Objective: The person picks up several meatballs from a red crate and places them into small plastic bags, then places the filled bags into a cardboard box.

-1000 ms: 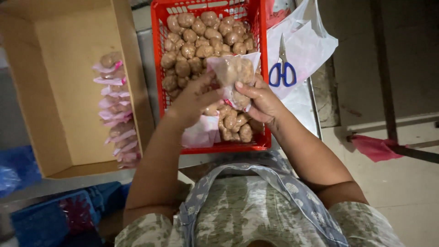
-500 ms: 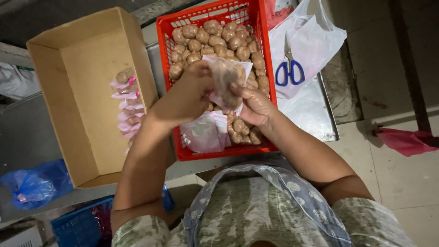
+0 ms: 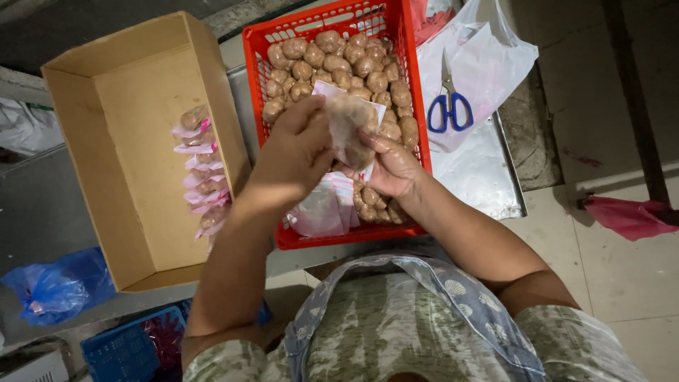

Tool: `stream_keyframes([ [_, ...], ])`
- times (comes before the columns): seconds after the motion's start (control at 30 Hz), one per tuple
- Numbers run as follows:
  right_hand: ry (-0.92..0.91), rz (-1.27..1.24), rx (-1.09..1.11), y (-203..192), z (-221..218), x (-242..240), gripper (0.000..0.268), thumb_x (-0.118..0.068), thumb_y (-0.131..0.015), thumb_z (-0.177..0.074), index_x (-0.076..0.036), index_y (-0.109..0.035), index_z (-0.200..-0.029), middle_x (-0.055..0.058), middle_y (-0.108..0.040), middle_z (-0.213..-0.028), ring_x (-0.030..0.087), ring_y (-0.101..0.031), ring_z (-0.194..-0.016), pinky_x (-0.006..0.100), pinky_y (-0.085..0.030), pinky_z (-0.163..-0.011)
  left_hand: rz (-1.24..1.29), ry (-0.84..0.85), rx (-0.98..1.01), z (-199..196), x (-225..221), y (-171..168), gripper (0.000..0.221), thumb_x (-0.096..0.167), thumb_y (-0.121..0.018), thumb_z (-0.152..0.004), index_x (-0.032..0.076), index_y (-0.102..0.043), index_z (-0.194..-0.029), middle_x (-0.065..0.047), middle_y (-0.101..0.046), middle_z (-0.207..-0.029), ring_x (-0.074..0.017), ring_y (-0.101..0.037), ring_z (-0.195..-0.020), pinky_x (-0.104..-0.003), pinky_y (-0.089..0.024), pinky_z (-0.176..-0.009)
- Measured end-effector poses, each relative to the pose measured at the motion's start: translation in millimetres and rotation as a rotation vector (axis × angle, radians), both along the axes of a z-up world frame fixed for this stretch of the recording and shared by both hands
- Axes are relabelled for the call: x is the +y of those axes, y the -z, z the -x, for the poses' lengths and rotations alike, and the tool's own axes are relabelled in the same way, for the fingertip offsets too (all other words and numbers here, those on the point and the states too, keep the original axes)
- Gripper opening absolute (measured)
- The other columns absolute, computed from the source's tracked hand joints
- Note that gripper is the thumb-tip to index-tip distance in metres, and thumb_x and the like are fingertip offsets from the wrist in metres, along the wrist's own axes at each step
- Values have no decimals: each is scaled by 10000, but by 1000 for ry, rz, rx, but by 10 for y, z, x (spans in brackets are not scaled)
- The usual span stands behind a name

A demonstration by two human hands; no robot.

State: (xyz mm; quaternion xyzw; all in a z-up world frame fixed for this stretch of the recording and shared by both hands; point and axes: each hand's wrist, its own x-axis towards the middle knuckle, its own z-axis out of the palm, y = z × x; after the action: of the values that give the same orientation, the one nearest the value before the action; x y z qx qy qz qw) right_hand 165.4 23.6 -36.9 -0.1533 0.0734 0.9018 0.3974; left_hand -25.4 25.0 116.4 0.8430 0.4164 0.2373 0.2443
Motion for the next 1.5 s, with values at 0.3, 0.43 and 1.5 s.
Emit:
stream_keyframes([
  [0.3,-12,8,6,327,49,-11,240,-162,-665,-984,23,-649,-1135,172,-765,-1053,347,-742,-1068,595,-572,-988,-289,-81,-233,-169,-194,41,100,-5,-657,-905,-9,-576,-847,-175,-597,-1132,-318,-633,-1017,-371,-527,-904],
  [0.43,6,-84,43,286,58,-46,210,-206,-662,-988,-28,-667,-1100,89,-745,-941,293,-745,-974,614,-552,-995,-614,-151,-210,-160,-227,315,128,-30,-771,-828,8,-656,-786,-163,-731,-1111,-364,-723,-1022,-417,-622,-906],
  [1.5,115,-363,-213,-264,292,-138,731,-600,-592,-956,-76,-518,-1461,181,-599,-1440,378,-633,-1273,618,-553,-1029,-486,-522,134,-206,-92,1193,263,300,-547,-1058,107,-657,-917,-80,-572,-725,-319,-606,-678,-364,-506,-585],
])
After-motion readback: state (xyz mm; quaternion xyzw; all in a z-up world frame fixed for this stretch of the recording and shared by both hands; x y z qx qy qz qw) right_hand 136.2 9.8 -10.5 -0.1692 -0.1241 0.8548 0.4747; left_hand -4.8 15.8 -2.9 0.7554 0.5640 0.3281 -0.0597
